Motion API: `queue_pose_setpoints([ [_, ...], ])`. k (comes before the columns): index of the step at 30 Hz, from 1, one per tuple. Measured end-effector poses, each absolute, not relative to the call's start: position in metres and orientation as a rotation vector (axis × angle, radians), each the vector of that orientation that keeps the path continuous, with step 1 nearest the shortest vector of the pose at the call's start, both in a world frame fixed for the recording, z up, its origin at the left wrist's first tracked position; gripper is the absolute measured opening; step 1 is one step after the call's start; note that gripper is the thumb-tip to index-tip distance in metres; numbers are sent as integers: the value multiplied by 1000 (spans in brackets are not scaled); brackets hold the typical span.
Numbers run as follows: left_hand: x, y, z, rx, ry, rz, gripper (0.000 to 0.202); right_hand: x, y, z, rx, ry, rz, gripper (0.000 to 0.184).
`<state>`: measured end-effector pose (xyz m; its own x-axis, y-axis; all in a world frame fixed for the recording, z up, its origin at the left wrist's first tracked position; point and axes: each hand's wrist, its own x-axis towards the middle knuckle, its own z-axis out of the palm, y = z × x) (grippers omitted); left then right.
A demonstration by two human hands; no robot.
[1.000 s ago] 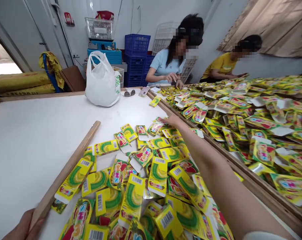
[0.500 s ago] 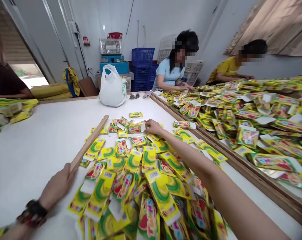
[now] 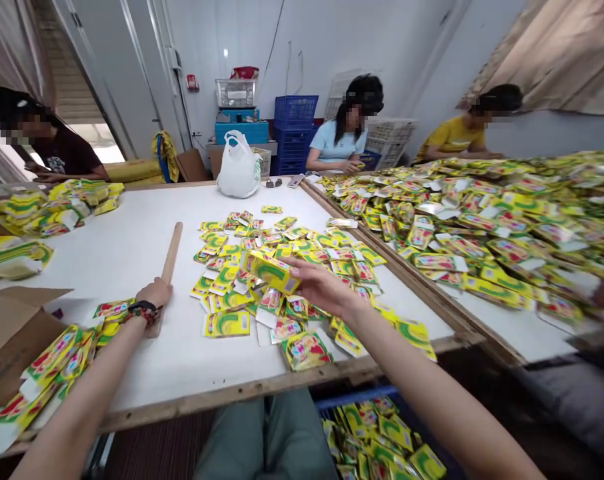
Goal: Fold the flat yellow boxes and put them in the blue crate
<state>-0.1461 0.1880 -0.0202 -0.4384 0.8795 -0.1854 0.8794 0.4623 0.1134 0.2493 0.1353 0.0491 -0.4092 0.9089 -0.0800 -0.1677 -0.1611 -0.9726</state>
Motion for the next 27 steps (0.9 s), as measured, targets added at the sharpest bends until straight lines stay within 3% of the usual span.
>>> queue_pose_setpoints([
  [5,-92,132,0,1813,2222,340,58,222,54,34,-745,-999,1728,45],
  [8,-20,62,-2,1637,1143,1034,74,190,21,3,-794,-1097,1345,43],
  [10,31,21,-10,1308,897,1238,83,170,1,-20,-896,-1301,934,45],
  [12,69,-3,-20,1012,965,1393,62,160,-17,-38,-977,-1478,577,49],
  [14,85,-8,-29,874,1061,1469,45,161,-29,-46,-1031,-1583,451,49],
  [20,58,15,-50,1219,918,1019,35,196,-23,-37,-1225,-1472,706,35],
  [22,55,14,-55,1336,991,968,37,201,-15,-33,-1307,-1492,760,26],
  [27,73,-4,-70,1582,1415,1166,77,192,-10,-28,-1447,-1313,705,24],
])
